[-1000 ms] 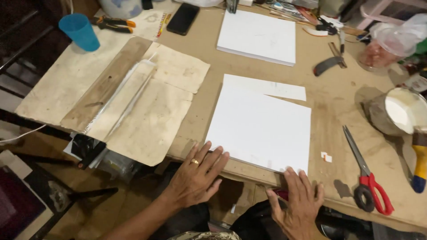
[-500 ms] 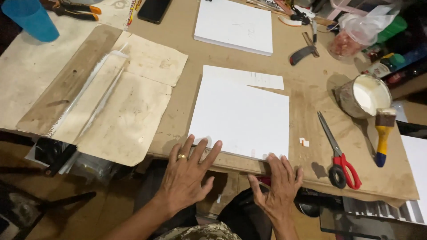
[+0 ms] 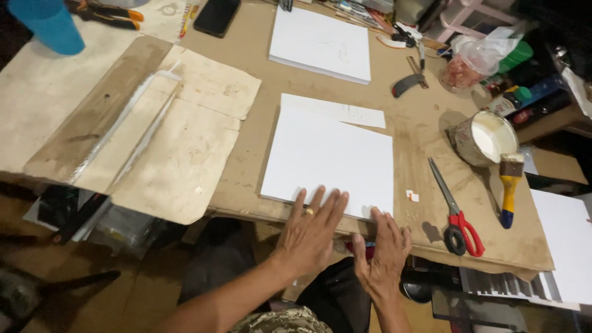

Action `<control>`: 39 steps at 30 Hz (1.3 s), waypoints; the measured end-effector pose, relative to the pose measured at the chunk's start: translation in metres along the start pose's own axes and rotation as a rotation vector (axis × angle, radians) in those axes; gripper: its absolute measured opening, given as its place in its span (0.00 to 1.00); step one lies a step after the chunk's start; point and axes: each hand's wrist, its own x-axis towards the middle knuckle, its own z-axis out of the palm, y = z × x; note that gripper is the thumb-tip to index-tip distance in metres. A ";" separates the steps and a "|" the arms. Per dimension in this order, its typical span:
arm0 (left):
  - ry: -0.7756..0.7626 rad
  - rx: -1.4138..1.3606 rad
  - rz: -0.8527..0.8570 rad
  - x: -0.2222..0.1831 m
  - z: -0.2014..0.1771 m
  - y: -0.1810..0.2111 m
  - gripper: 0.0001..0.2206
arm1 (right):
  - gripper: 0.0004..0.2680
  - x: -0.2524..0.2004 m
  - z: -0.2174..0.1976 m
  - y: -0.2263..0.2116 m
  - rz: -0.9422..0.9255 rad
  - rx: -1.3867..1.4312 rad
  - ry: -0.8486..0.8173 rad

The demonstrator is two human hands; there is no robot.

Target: Applying glue to the spine of a stack of papers and folding a cover sheet to bind them into a booklet.

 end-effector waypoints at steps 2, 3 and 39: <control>0.065 -0.005 0.002 -0.001 -0.016 -0.016 0.49 | 0.22 0.000 0.000 -0.001 0.058 -0.047 -0.002; 0.067 0.008 -0.011 -0.009 -0.021 -0.025 0.49 | 0.22 0.001 0.003 -0.004 0.046 -0.032 -0.004; 0.065 -0.033 -0.130 -0.043 -0.106 -0.123 0.50 | 0.23 0.039 -0.010 -0.005 0.017 -0.062 -0.118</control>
